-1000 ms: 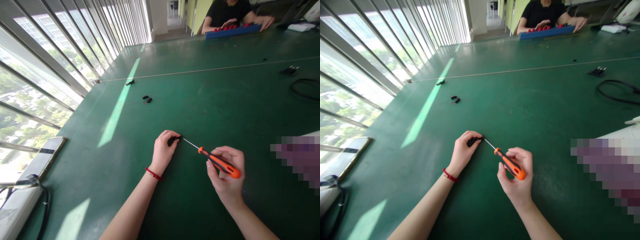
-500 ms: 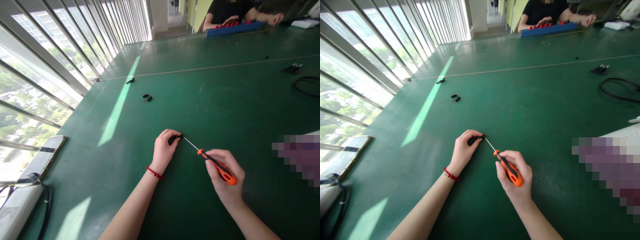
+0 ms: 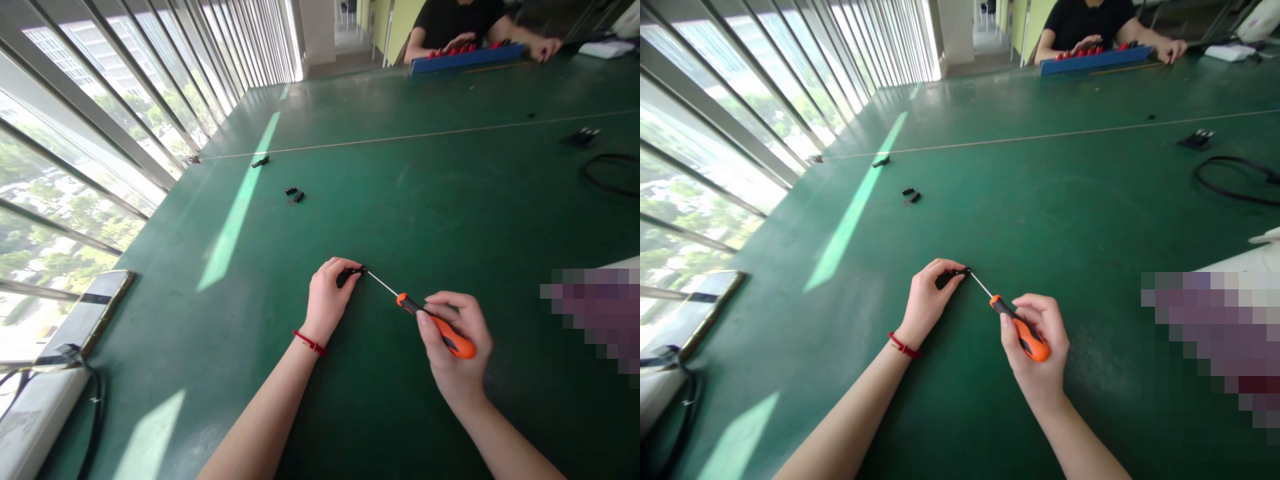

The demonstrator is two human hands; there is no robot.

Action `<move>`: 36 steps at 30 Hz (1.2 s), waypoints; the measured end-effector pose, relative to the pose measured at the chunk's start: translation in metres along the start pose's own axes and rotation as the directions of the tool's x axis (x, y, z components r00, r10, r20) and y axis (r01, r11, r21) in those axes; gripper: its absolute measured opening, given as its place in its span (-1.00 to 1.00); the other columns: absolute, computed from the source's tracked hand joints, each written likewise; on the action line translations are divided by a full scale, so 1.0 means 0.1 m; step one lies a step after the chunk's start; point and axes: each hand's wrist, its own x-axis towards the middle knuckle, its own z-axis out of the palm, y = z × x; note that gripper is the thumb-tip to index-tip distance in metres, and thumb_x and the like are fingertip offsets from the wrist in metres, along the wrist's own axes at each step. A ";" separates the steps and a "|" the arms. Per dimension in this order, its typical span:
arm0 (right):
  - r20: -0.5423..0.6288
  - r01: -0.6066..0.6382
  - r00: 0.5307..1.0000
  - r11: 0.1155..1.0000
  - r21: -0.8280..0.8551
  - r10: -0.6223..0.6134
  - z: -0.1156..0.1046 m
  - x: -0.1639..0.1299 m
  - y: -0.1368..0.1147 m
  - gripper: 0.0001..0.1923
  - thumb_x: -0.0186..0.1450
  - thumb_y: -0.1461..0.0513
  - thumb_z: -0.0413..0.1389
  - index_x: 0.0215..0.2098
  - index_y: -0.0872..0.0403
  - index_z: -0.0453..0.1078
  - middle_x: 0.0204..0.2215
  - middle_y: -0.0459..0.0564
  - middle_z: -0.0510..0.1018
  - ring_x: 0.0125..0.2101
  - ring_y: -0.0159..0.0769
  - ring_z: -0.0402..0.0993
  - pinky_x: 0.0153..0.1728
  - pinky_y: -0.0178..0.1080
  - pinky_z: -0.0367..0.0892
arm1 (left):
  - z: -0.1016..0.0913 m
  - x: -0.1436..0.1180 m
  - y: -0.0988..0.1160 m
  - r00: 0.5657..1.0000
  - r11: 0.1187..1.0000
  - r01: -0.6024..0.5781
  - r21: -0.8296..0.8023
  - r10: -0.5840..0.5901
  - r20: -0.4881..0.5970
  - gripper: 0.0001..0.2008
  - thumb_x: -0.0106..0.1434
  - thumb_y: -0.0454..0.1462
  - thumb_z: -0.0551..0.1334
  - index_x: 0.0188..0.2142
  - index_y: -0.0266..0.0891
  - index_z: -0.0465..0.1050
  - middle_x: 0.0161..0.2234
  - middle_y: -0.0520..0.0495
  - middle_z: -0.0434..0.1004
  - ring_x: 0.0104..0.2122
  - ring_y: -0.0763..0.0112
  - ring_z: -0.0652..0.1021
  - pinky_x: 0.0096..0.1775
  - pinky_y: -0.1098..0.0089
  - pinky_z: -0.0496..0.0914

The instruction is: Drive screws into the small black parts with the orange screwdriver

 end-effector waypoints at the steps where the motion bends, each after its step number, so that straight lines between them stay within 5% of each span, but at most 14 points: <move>1: -0.034 -0.015 0.999 1.000 0.014 0.015 0.01 0.01 0.00 -0.81 0.15 0.30 0.17 -0.28 0.04 0.27 -0.48 -0.16 0.38 -0.53 -0.46 0.40 -0.57 -0.41 0.33 | 0.00 0.00 0.00 1.000 1.000 0.008 0.010 -0.008 0.003 -0.89 0.20 -0.38 0.22 -0.30 -0.20 0.49 -0.28 -0.01 0.55 -0.25 0.36 0.52 -0.17 0.35 0.40; 6: -0.164 -0.100 0.981 0.995 0.031 0.104 0.00 0.21 0.02 -0.78 0.10 0.21 0.23 -0.35 0.06 0.28 -0.41 -0.11 0.37 -0.49 -0.43 0.37 -0.53 -0.34 0.31 | 0.01 0.00 0.02 1.000 0.996 0.006 0.093 -0.008 0.018 -0.90 0.20 -0.37 0.23 -0.29 -0.19 0.49 -0.30 0.00 0.55 -0.27 0.35 0.49 -0.19 0.34 0.38; 8: -0.119 -0.139 0.983 0.990 0.020 0.140 0.00 0.37 0.00 -0.83 0.18 0.15 0.16 -0.42 0.07 0.31 -0.53 -0.14 0.35 -0.57 -0.44 0.30 -0.59 -0.35 0.23 | 0.02 0.00 0.02 1.000 0.993 -0.007 0.121 0.004 0.020 -0.91 0.20 -0.37 0.22 -0.30 -0.20 0.48 -0.31 0.00 0.55 -0.27 0.35 0.48 -0.20 0.34 0.37; 13: 0.088 0.074 0.994 0.993 -0.095 -0.066 0.10 0.86 -0.19 -0.73 0.24 0.13 0.05 -0.57 0.05 0.28 -0.60 -0.11 0.37 -0.57 -0.41 0.29 -0.56 -0.34 0.21 | 0.03 0.02 0.00 0.998 0.988 -0.047 0.150 0.042 0.036 -0.93 0.20 -0.37 0.22 -0.32 -0.21 0.47 -0.30 -0.02 0.53 -0.26 0.33 0.47 -0.18 0.31 0.37; 16: 0.168 0.203 0.970 0.965 -0.165 -0.175 0.20 1.11 -0.31 -0.92 0.17 0.19 0.11 -0.42 0.02 0.28 -0.58 -0.14 0.37 -0.58 -0.40 0.27 -0.55 -0.33 0.20 | 0.00 0.05 -0.03 0.995 0.982 -0.080 0.169 0.069 0.068 -0.92 0.20 -0.37 0.21 -0.31 -0.21 0.47 -0.29 -0.02 0.53 -0.26 0.32 0.48 -0.17 0.30 0.37; 19: 0.281 0.346 0.920 0.904 -0.250 -0.274 0.25 1.25 -0.38 -0.79 0.09 0.26 0.12 -0.28 0.02 0.27 -0.55 -0.17 0.38 -0.57 -0.40 0.26 -0.52 -0.32 0.20 | -0.05 0.08 -0.05 0.985 0.978 -0.121 0.170 0.097 0.142 -0.90 0.18 -0.37 0.22 -0.30 -0.19 0.47 -0.30 -0.02 0.51 -0.26 0.34 0.48 -0.20 0.34 0.38; 23: 0.450 0.475 0.836 0.822 -0.313 -0.313 0.23 1.34 -0.44 -0.90 0.14 0.20 0.11 -0.37 0.04 0.33 -0.58 -0.15 0.38 -0.59 -0.42 0.25 -0.53 -0.33 0.14 | -0.09 0.11 -0.07 0.971 0.970 -0.177 0.166 0.144 0.191 -0.87 0.18 -0.38 0.20 -0.27 -0.20 0.46 -0.30 -0.03 0.48 -0.25 0.34 0.47 -0.18 0.34 0.39; 27: 0.432 0.475 0.847 0.808 -0.350 -0.311 0.19 1.36 -0.48 -0.80 0.20 0.12 0.07 -0.50 0.05 0.34 -0.69 -0.17 0.31 -0.66 -0.45 0.18 -0.57 -0.34 0.07 | -0.08 0.11 -0.09 0.976 0.981 -0.148 0.125 0.124 0.177 -0.77 0.15 -0.41 0.21 -0.18 -0.21 0.44 -0.28 -0.03 0.50 -0.24 0.35 0.48 -0.16 0.33 0.40; 32: 0.524 0.516 0.794 0.798 -0.311 -0.309 0.14 1.33 -0.53 -0.86 0.14 0.21 0.07 -0.31 0.04 0.37 -0.54 -0.15 0.44 -0.58 -0.42 0.28 -0.54 -0.34 0.12 | -0.08 0.10 -0.10 0.985 0.999 -0.054 0.011 0.051 0.165 -0.67 0.11 -0.46 0.22 -0.11 -0.18 0.41 -0.25 0.00 0.57 -0.23 0.37 0.53 -0.12 0.32 0.40; 36: 0.546 0.521 0.790 0.775 -0.358 -0.279 0.09 1.31 -0.55 -0.81 0.22 0.13 0.04 -0.48 0.02 0.38 -0.64 -0.16 0.38 -0.64 -0.44 0.21 -0.57 -0.33 0.07 | -0.09 0.10 -0.09 0.984 0.999 -0.049 0.004 0.047 0.170 -0.68 0.12 -0.46 0.21 -0.12 -0.17 0.43 -0.25 0.00 0.57 -0.23 0.37 0.53 -0.12 0.32 0.40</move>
